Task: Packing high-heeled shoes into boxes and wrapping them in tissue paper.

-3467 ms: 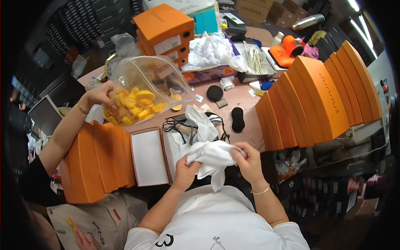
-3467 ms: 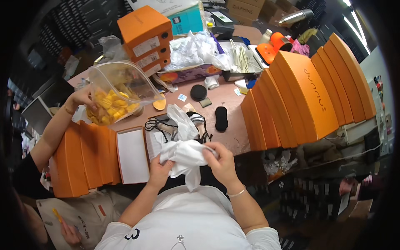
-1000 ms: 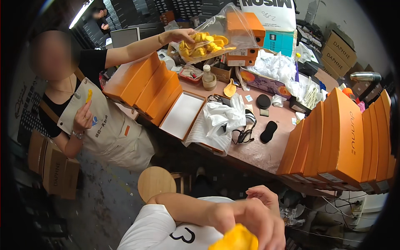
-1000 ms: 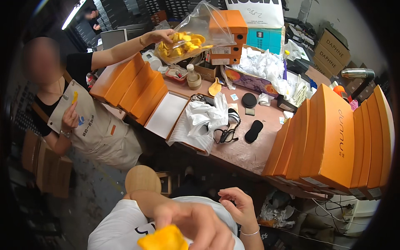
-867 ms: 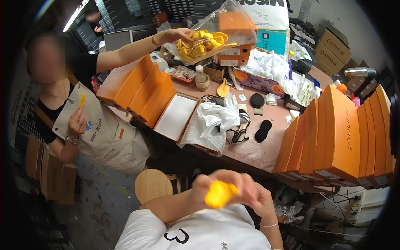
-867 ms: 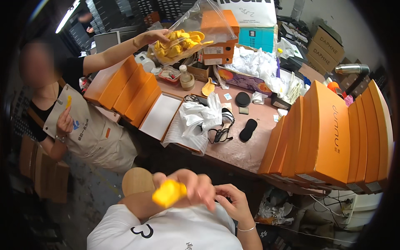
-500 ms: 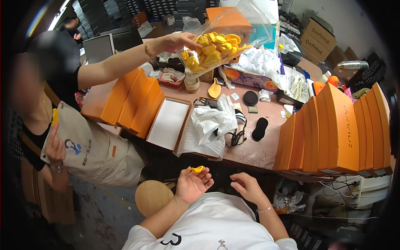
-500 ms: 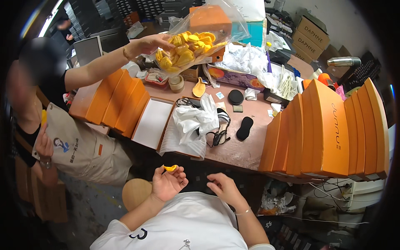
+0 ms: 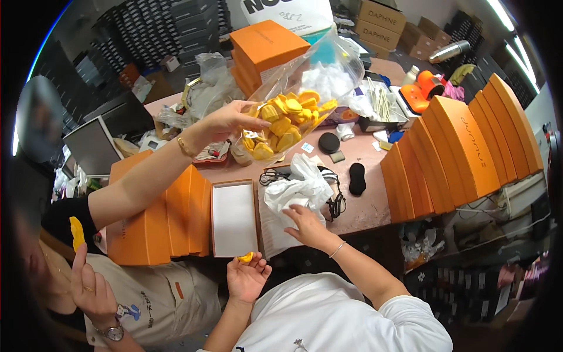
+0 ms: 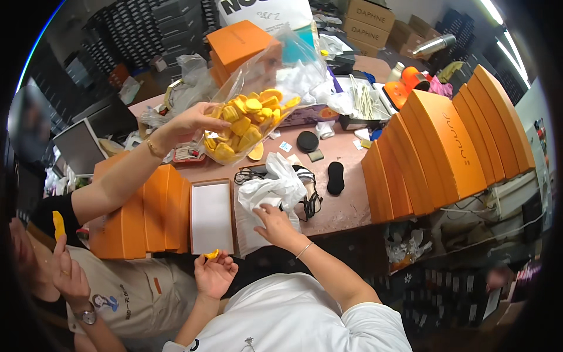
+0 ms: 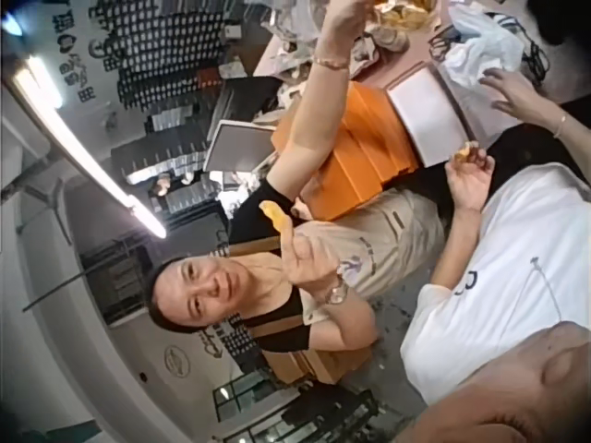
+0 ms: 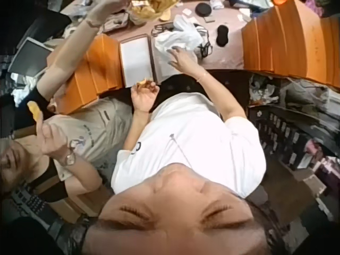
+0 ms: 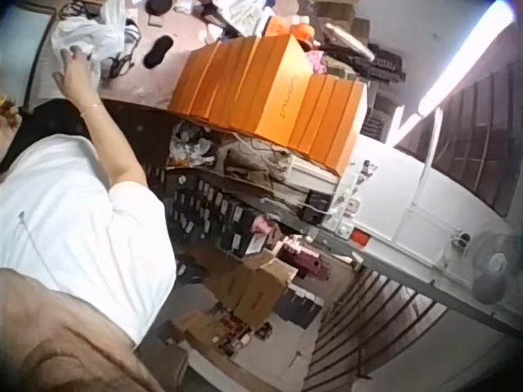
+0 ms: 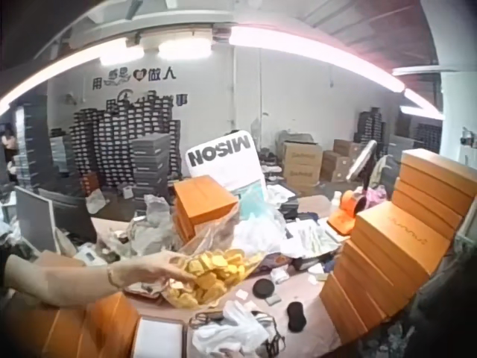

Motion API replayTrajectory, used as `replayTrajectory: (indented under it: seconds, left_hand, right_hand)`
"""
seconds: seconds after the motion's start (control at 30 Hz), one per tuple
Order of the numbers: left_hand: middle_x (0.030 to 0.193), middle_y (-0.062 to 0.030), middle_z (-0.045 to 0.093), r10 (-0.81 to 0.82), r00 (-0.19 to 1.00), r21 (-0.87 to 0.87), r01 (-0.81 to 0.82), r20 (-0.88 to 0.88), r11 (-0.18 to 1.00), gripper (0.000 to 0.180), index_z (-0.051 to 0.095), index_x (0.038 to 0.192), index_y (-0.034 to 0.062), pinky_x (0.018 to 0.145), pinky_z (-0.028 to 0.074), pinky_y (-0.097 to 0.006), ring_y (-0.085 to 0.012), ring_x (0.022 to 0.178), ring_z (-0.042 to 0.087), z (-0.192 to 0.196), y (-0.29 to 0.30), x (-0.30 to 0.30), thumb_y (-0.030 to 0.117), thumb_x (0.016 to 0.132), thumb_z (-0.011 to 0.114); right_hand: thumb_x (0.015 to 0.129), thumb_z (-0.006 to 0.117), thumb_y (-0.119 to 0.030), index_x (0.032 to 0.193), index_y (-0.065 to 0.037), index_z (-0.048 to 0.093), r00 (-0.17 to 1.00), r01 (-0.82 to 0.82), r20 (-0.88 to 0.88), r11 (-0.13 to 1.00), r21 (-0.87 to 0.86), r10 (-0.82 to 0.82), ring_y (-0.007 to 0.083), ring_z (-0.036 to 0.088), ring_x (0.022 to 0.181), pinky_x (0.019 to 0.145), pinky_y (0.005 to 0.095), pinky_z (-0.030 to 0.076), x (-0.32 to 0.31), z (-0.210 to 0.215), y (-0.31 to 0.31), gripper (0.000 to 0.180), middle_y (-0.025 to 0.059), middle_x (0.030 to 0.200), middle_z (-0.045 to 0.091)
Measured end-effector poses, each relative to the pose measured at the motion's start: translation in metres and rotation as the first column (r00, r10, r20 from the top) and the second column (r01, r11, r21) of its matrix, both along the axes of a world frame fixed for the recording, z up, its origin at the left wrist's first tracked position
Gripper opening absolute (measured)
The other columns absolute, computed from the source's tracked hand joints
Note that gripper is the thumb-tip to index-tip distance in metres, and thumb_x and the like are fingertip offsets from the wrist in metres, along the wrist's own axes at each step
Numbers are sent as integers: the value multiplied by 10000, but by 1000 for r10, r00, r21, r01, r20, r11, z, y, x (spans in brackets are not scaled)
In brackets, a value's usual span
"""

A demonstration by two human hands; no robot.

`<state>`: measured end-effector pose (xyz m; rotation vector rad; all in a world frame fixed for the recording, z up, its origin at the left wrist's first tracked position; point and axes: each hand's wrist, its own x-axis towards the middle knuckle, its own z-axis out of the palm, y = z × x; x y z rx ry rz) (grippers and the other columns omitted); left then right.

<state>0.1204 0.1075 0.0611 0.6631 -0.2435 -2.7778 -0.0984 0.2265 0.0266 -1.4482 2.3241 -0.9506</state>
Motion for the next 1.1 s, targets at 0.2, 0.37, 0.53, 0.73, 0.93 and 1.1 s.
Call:
replayTrajectory:
  seconds: [0.2, 0.37, 0.53, 0.73, 0.93, 1.1]
  left_hand:
    - [1033, -105, 658, -73, 997, -18, 73, -1, 997, 361, 662, 1002, 46, 869, 484, -413, -223, 930, 613, -7, -9, -16, 368, 845, 612]
    - [1048, -119, 658, -130, 990, 5, 130, 62, 992, 344, 649, 1026, 29, 891, 482, -424, -238, 949, 621, -26, 16, -56, 318, 842, 620]
    - [1181, -114, 616, -163, 978, -96, 176, 129, 980, 328, 627, 1083, 33, 926, 452, -412, -217, 1053, 574, -25, 41, -69, 282, 871, 613]
    - [1183, -92, 601, 22, 963, -151, 19, 269, 988, 319, 636, 1043, 52, 898, 448, -401, -208, 1038, 560, -36, 40, -61, 314, 863, 613]
    - [1284, -95, 550, 27, 976, -202, 18, 217, 979, 323, 637, 1064, 66, 973, 418, -479, -244, 1163, 497, -32, 48, -66, 316, 861, 621]
    - [1338, -102, 501, -76, 994, -95, 84, 84, 992, 389, 634, 1106, 73, 1049, 319, -597, -296, 1284, 404, -42, 43, -70, 342, 825, 647]
  right_hand:
    - [679, 791, -150, 1350, -153, 469, 938, 303, -220, 942, 146, -267, 398, 359, 1287, 1008, 490, 345, -35, -3, 25, 744, 216, 1409, 358]
    - [670, 753, -156, 1199, -176, 587, 929, 209, -339, 967, 146, -149, 317, 435, 1207, 957, 456, 347, -56, -24, 10, 555, 125, 1250, 504]
    - [699, 722, -166, 1104, -148, 614, 914, 152, -379, 988, -6, -143, 309, 465, 1150, 954, 456, 331, -65, -52, -4, 420, 104, 1183, 535]
    - [695, 720, -158, 1102, -121, 608, 930, 222, -279, 970, -97, -241, 291, 430, 1216, 987, 478, 310, -73, -12, -7, 424, 113, 1211, 518]
    - [735, 657, -75, 955, -94, 663, 976, -13, -217, 999, 43, 22, 293, 596, 871, 881, 461, 407, -82, -6, 14, 221, 93, 839, 613]
    - [785, 655, -78, 1068, -78, 624, 983, -131, 131, 991, -12, 131, 342, 608, 764, 655, 416, 498, -19, 5, 55, 284, 138, 855, 598]
